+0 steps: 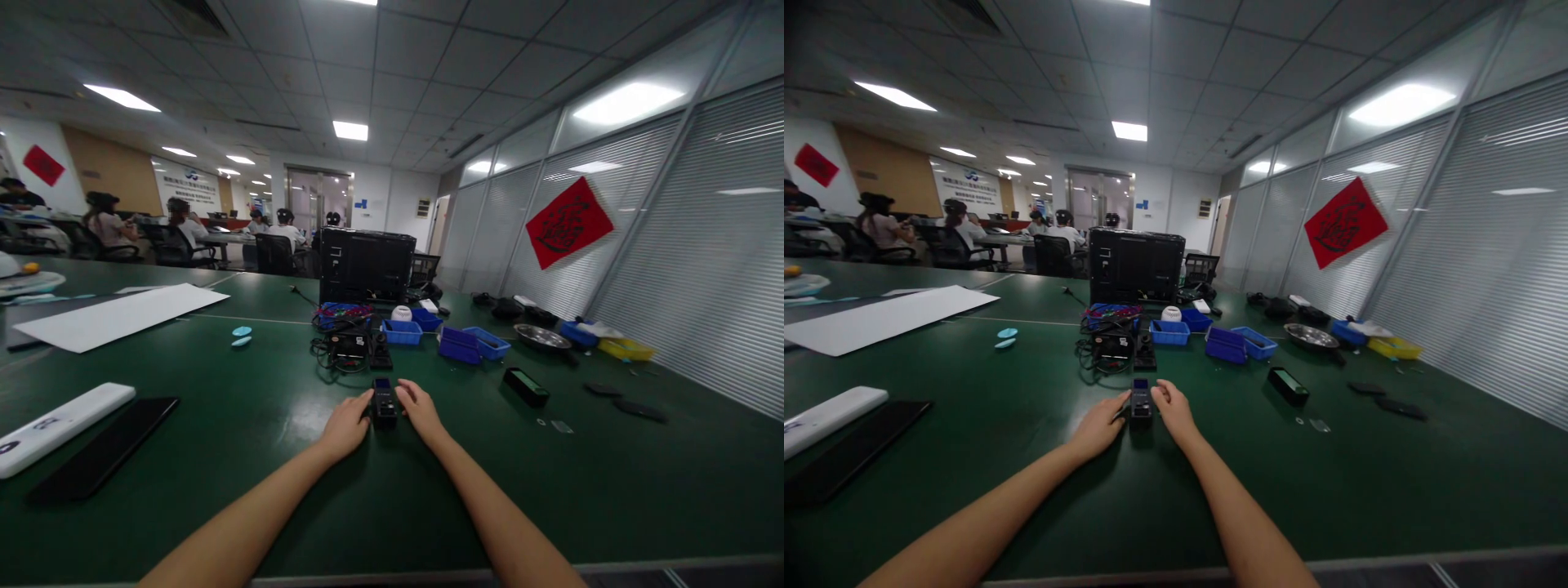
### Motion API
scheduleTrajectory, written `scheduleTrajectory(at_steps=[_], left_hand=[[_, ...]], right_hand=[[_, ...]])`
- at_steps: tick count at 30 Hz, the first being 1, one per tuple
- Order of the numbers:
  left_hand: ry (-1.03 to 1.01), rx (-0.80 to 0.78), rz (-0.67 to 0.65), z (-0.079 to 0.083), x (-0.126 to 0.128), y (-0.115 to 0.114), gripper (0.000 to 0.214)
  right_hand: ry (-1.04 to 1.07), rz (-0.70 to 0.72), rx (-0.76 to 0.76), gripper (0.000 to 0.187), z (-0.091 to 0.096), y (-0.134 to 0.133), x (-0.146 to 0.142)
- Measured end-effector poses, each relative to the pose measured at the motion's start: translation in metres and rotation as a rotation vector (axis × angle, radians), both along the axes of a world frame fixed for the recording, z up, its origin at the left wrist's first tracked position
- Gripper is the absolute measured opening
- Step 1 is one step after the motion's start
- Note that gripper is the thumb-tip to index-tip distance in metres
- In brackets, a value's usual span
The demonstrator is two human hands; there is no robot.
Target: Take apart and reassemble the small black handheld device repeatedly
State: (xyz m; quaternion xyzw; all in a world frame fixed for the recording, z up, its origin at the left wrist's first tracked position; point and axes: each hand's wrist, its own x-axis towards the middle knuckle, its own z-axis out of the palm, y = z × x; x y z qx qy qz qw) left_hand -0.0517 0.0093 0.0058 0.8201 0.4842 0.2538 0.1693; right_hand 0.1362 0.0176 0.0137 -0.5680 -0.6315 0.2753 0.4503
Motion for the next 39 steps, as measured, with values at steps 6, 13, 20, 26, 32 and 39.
scheduleTrajectory(at_steps=[6,13,20,26,32,39], left_hand=[[0.022,0.021,-0.093,-0.001,0.021,0.008,0.066],[-0.041,0.004,-0.071,0.002,0.018,0.008,0.045],[-0.077,-0.038,-0.070,0.002,0.002,0.004,0.035],[-0.092,-0.032,-0.067,-0.001,0.000,0.005,0.032],[-0.079,-0.039,-0.071,-0.001,0.000,0.006,0.031],[-0.069,-0.032,-0.086,0.003,-0.001,0.003,0.030]], right_hand=[[-0.331,-0.166,0.057,0.063,-0.001,-0.004,-0.013],[-0.565,-0.230,-0.101,0.063,0.011,-0.010,-0.012],[-0.633,-0.377,-0.276,0.063,0.020,-0.004,0.029],[-0.659,-0.376,-0.237,0.069,0.018,-0.007,0.040],[-0.622,-0.374,-0.190,0.069,0.016,-0.008,0.039],[-0.354,-0.501,-0.069,0.058,0.029,-0.004,0.065]])
